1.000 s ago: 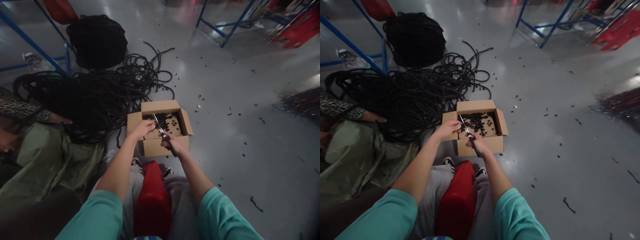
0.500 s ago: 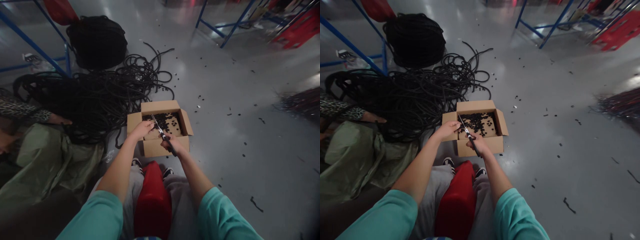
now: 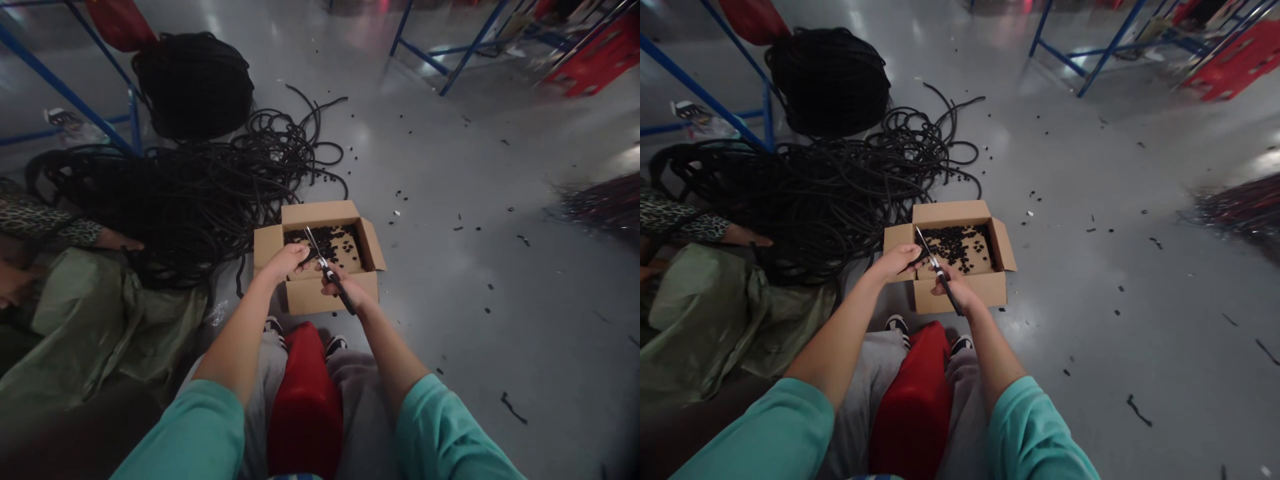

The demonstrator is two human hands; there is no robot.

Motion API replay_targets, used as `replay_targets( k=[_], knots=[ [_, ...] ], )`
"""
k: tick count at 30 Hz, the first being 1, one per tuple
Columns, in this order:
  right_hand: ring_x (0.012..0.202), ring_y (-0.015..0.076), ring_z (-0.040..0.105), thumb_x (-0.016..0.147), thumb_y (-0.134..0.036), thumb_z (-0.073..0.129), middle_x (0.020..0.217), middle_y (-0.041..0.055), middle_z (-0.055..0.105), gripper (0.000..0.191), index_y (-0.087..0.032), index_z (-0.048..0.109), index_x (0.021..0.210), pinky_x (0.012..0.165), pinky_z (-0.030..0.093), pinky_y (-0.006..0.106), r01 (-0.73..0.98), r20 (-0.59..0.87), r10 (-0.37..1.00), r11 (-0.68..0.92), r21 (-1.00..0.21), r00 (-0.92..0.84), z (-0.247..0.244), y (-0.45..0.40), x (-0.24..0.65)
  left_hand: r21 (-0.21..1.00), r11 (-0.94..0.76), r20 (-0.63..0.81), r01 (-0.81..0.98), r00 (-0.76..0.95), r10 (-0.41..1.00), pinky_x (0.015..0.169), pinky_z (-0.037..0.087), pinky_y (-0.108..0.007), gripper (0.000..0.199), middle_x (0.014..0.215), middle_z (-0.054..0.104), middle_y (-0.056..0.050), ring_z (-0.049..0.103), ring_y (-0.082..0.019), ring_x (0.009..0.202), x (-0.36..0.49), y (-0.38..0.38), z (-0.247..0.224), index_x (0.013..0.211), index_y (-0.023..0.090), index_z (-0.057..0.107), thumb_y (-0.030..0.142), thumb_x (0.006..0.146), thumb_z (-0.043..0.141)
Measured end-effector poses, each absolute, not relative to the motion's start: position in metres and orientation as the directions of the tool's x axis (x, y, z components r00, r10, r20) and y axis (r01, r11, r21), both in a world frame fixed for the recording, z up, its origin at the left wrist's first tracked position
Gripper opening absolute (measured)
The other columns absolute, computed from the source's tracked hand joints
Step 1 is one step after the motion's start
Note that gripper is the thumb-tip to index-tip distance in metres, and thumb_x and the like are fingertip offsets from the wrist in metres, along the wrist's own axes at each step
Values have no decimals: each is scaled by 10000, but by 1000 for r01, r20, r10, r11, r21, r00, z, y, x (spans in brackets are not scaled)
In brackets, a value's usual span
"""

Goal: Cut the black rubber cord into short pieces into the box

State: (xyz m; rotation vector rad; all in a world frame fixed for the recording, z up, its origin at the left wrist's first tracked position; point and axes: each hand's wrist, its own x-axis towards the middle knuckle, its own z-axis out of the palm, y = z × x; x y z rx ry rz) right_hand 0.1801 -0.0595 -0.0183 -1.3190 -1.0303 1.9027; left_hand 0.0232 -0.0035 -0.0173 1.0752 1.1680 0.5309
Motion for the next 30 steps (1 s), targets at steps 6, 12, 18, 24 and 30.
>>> replay_targets(
  k=[6, 12, 18, 24, 30],
  knots=[
    [397, 64, 353, 454, -178, 555, 477, -92, 429, 456, -162, 523, 908, 400, 265, 206, -13, -505, 817, -529, -848, -278, -21, -60, 178, 871, 490, -459, 9, 365, 810, 335, 198, -147, 257, 442, 453, 19, 317, -16, 343, 21, -4, -17, 577, 128, 450, 294, 764, 509],
    [363, 62, 354, 455, -159, 532, 422, -93, 427, 451, -143, 557, 906, 377, 261, 200, 44, -527, 826, -530, -847, -201, -23, -59, 178, 864, 503, -473, -12, 319, 821, 329, 197, -156, 239, 432, 455, 18, 306, -19, 328, 23, -3, -17, 609, 126, 465, 300, 767, 508],
    [355, 65, 366, 458, -152, 535, 402, -93, 415, 477, -137, 570, 933, 368, 254, 196, 49, -563, 810, -563, -825, -166, -23, -60, 178, 875, 484, -464, 18, 317, 827, 346, 209, -162, 234, 447, 461, 19, 324, -25, 340, 23, -3, -18, 627, 121, 486, 298, 780, 484],
    [357, 69, 356, 475, -184, 546, 387, -95, 382, 430, -149, 551, 903, 372, 244, 196, 2, -598, 798, -600, -800, -75, -29, -60, 179, 908, 415, -416, 58, 241, 877, 412, 275, -177, 226, 519, 478, 24, 365, -27, 384, 20, -1, -26, 602, 124, 473, 259, 783, 470],
    [425, 68, 356, 478, -180, 551, 472, -90, 406, 481, -160, 515, 957, 427, 246, 207, -35, -573, 816, -577, -816, -82, -33, -61, 182, 895, 445, -435, -20, 171, 884, 530, 360, -195, 77, 612, 516, 31, 458, -45, 490, 19, 2, -32, 766, 119, 519, 76, 707, 496]
  ],
)
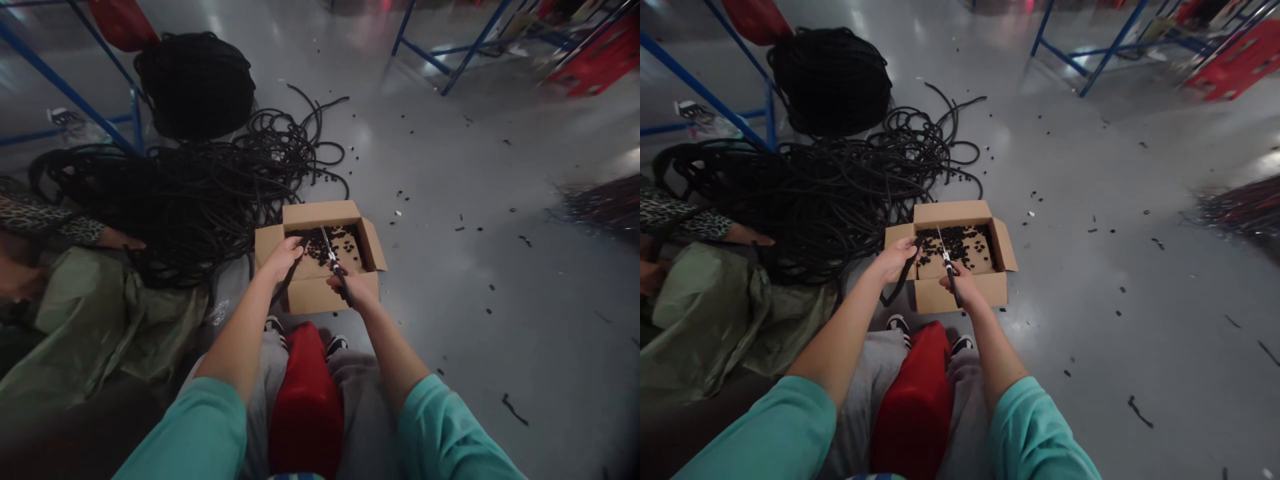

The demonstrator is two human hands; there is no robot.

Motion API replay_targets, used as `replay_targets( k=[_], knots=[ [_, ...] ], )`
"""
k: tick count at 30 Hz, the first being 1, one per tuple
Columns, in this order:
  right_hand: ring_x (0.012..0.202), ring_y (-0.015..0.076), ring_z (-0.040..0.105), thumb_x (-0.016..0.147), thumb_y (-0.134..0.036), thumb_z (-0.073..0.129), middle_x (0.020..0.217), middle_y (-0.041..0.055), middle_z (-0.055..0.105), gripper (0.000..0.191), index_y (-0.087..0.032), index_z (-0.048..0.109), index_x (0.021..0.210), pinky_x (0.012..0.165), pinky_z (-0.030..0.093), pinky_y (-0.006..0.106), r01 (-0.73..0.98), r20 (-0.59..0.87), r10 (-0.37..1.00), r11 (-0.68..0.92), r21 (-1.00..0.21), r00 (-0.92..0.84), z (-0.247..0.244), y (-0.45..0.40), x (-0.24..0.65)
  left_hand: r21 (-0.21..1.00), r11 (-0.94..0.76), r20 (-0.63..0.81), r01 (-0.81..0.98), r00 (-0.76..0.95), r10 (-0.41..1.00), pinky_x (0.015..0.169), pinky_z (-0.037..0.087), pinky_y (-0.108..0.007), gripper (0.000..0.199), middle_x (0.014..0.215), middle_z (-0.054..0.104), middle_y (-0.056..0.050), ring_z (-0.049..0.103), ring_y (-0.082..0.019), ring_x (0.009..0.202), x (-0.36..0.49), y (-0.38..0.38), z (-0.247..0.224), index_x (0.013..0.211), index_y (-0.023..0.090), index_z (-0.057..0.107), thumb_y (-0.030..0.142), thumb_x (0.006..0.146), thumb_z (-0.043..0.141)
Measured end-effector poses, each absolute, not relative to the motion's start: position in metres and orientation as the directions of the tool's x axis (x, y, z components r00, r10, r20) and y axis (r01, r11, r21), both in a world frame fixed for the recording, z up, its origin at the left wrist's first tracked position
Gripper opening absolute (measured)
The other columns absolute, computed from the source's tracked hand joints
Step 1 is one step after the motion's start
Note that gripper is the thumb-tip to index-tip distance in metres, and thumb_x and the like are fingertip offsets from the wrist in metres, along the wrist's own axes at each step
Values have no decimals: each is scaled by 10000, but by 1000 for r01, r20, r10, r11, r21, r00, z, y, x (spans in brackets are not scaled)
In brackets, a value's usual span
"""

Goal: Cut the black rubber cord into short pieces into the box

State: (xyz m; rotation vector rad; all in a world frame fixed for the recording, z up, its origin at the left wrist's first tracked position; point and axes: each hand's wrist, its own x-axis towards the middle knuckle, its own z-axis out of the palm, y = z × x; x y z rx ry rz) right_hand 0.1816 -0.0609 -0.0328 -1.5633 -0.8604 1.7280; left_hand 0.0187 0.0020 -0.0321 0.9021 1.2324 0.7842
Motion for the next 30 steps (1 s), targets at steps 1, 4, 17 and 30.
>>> replay_targets(
  k=[1, 4, 17, 30],
  knots=[
    [450, 71, 367, 473, -174, 551, 498, -83, 428, 504, -158, 511, 975, 446, 257, 209, -42, -554, 825, -561, -827, -114, -32, -61, 182, 898, 439, -430, -32, 156, 889, 552, 373, -201, 134, 633, 531, 27, 476, -48, 506, 19, 2, -32, 805, 116, 515, 50, 690, 499],
    [559, 88, 429, 445, -138, 559, 588, -58, 489, 550, -154, 518, 994, 525, 309, 218, -18, -532, 820, -547, -837, -210, -25, -60, 182, 901, 429, -420, -63, 119, 900, 576, 400, -221, 188, 648, 552, 18, 515, -63, 525, 17, 3, -32, 833, 113, 490, 46, 663, 534],
    [643, 114, 465, 452, -86, 543, 637, -50, 507, 517, -190, 539, 959, 607, 343, 242, 89, -589, 760, -590, -802, -273, -20, -61, 182, 900, 416, -433, 130, 160, 887, 408, 323, -182, 130, 508, 543, 31, 472, -55, 410, 19, -2, -21, 718, 115, 535, 155, 624, 615],
    [453, 70, 370, 452, -108, 514, 484, -91, 429, 478, -170, 541, 925, 459, 277, 207, 63, -576, 774, -582, -811, -262, -24, -60, 179, 923, 266, -323, 279, 181, 929, 411, 312, -179, 123, 452, 489, 56, 427, -47, 393, 23, -2, -22, 639, 140, 500, 177, 597, 610]
  ],
)
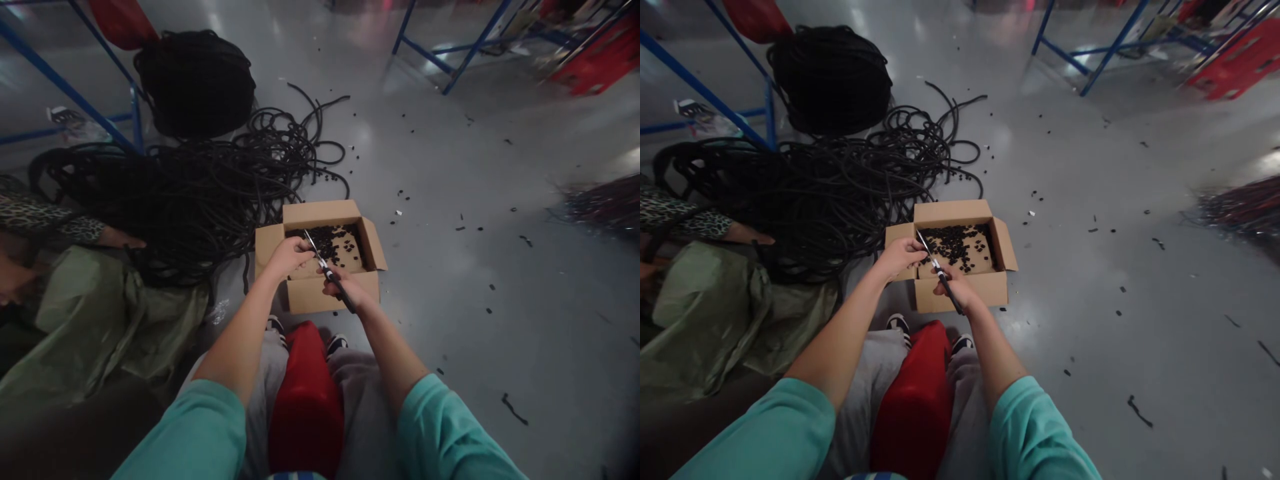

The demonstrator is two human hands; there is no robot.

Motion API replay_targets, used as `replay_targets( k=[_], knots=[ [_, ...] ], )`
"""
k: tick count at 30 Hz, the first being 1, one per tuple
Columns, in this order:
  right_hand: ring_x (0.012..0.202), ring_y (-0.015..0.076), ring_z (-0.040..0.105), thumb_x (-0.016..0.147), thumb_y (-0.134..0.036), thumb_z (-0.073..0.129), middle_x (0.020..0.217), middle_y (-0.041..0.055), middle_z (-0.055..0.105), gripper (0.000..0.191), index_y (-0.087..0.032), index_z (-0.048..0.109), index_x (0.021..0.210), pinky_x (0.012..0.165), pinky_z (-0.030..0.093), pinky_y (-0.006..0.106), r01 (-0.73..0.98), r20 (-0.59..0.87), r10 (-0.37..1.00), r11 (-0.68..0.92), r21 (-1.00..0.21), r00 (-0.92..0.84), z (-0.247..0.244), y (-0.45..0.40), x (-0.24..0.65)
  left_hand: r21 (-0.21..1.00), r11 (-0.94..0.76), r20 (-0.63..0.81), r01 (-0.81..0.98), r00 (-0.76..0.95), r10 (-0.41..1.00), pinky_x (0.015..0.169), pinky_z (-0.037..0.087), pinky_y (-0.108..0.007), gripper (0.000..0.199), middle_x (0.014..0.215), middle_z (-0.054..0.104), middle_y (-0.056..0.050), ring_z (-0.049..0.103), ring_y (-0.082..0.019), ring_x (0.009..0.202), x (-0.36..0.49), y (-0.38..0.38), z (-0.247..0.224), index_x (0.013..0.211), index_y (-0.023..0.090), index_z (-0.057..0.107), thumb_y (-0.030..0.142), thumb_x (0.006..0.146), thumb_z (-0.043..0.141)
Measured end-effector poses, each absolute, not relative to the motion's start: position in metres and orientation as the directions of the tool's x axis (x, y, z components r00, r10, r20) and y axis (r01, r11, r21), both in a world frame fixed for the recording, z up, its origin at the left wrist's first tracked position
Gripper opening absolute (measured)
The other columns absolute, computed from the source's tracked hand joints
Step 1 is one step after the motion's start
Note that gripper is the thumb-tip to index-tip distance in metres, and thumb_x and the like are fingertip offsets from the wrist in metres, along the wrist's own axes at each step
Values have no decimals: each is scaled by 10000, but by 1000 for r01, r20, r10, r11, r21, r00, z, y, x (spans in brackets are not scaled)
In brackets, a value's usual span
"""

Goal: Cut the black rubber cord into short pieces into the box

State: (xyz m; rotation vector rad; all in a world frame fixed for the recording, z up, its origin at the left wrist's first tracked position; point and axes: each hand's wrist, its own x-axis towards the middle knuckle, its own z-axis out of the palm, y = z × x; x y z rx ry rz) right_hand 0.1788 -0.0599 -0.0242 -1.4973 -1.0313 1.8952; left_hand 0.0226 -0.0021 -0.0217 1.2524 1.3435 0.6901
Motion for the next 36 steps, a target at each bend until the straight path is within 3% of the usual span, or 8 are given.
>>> replay_targets(
  k=[12, 19, 31, 36],
  knots=[
    [344, 67, 346, 446, -142, 520, 380, -100, 406, 457, -154, 579, 899, 358, 243, 199, 106, -586, 784, -578, -809, -204, -25, -59, 177, 914, 237, -316, 330, 210, 925, 448, 343, -190, 172, 526, 536, 38, 467, -64, 452, 12, 4, -30, 692, 135, 526, 218, 582, 629],
    [340, 59, 338, 449, -128, 524, 394, -100, 393, 434, -159, 585, 878, 356, 236, 196, 94, -584, 795, -576, -812, -164, -22, -60, 174, 941, 116, -196, 317, 234, 952, 652, 437, -250, 230, 733, 608, -11, 567, -120, 695, 10, 8, -37, 719, 134, 528, 193, 537, 657],
    [417, 62, 354, 458, -139, 547, 461, -92, 430, 449, -148, 575, 906, 435, 281, 210, 108, -553, 815, -543, -833, -173, -29, -60, 176, 901, 85, -206, 426, 247, 947, 546, 405, -216, 109, 655, 582, 3, 520, -94, 568, 11, 5, -23, 671, 131, 561, 164, 581, 612],
    [543, 79, 420, 446, -151, 568, 547, -81, 461, 463, -150, 567, 909, 556, 336, 224, 55, -496, 840, -497, -866, -220, -32, -58, 178, 877, 143, -325, 459, 348, 879, 505, 394, -220, 156, 551, 552, 19, 473, -80, 462, 12, 5, -15, 767, 115, 624, 161, 634, 555]
  ],
)
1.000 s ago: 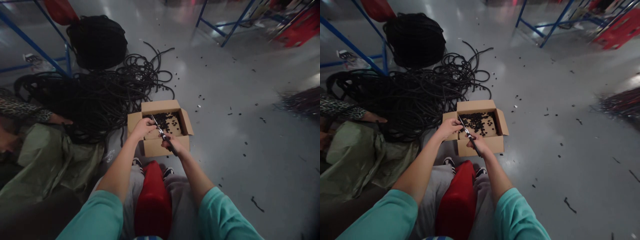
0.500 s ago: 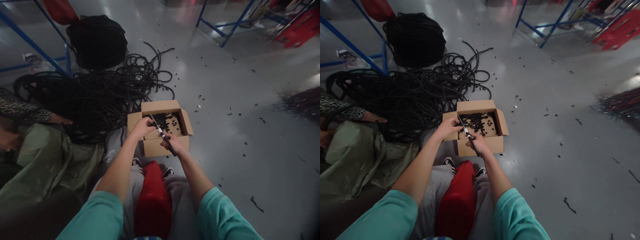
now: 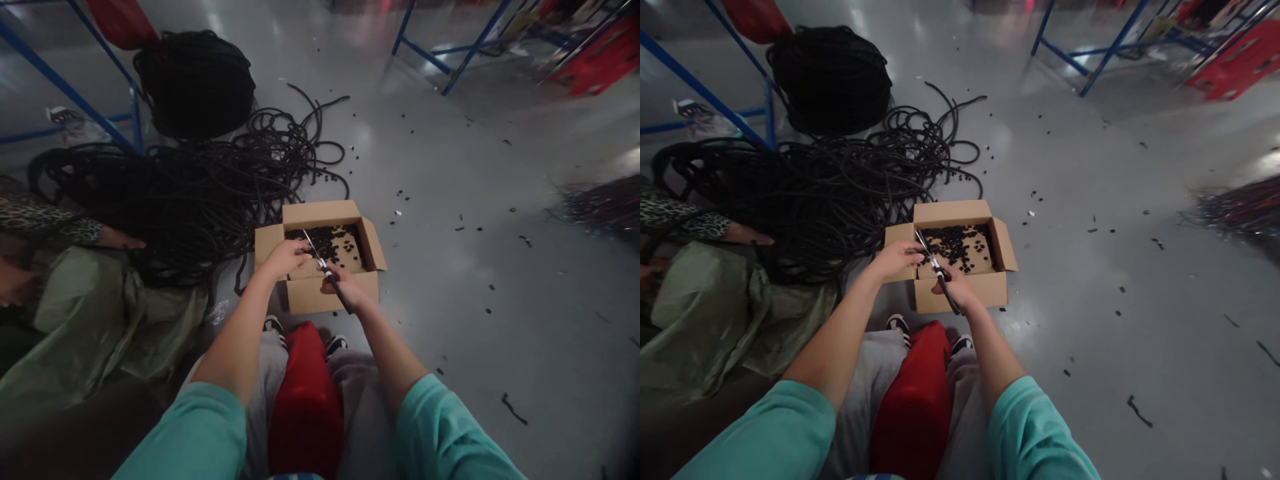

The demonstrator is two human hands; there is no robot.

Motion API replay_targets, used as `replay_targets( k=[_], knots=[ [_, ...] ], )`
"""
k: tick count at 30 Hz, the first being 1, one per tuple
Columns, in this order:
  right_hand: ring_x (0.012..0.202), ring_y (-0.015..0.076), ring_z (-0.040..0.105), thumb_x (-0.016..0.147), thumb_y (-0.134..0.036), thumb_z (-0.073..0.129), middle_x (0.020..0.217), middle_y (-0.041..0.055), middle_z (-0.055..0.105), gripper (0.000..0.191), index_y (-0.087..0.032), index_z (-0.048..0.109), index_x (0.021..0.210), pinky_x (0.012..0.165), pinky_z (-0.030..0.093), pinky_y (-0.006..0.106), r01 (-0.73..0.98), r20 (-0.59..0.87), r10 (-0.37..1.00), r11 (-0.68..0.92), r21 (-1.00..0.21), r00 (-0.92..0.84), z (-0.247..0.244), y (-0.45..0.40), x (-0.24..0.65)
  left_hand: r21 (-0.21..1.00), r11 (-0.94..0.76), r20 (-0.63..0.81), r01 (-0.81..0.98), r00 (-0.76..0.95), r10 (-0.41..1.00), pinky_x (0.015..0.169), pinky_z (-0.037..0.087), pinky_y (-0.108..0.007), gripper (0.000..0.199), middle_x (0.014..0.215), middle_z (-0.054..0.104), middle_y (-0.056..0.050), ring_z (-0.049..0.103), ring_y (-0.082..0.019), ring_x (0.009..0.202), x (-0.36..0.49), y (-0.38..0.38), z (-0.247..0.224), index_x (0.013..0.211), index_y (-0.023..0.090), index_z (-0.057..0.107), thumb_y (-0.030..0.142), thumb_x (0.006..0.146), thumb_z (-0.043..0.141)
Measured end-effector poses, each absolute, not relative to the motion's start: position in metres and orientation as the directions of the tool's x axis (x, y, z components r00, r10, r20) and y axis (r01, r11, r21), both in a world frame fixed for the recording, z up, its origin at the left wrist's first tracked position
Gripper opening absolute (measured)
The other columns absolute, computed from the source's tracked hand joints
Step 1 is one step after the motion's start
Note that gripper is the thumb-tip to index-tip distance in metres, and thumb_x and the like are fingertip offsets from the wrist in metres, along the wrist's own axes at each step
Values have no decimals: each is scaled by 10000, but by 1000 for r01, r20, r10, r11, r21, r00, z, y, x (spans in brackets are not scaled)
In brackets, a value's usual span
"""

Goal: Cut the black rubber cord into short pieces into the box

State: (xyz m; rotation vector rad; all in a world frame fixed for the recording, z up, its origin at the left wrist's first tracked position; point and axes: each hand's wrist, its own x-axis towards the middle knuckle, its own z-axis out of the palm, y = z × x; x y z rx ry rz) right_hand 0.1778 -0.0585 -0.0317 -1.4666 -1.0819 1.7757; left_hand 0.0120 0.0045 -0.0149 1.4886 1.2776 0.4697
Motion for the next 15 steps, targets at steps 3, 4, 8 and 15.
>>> replay_targets(
  k=[3, 4, 8, 15],
  knots=[
    [532, 77, 409, 445, -161, 570, 550, -79, 455, 463, -151, 574, 908, 537, 323, 223, 66, -502, 835, -501, -863, -223, -31, -58, 178, 875, 205, -371, 439, 335, 866, 495, 393, -219, 175, 536, 543, 19, 466, -75, 441, 12, 5, -17, 786, 105, 629, 165, 644, 547],
    [511, 72, 395, 446, -161, 568, 544, -80, 449, 458, -152, 578, 904, 518, 312, 219, 76, -510, 833, -506, -859, -215, -31, -59, 178, 881, 224, -377, 418, 332, 864, 490, 393, -216, 170, 545, 544, 18, 459, -70, 435, 12, 5, -19, 784, 104, 626, 162, 648, 542],
    [427, 55, 345, 453, -155, 544, 498, -87, 430, 457, -154, 589, 908, 449, 271, 211, 96, -525, 830, -517, -851, -189, -32, -59, 176, 900, 251, -372, 356, 330, 867, 478, 394, -207, 125, 556, 540, 19, 436, -54, 416, 12, 6, -24, 745, 108, 608, 152, 662, 525],
    [342, 64, 341, 457, -156, 523, 393, -98, 402, 484, -149, 577, 938, 370, 241, 200, 69, -583, 794, -581, -811, -169, -30, -60, 175, 889, 159, -327, 429, 351, 878, 461, 358, -192, 149, 531, 532, 14, 449, -65, 425, 10, 9, -30, 629, 126, 554, 207, 715, 464]
  ],
)
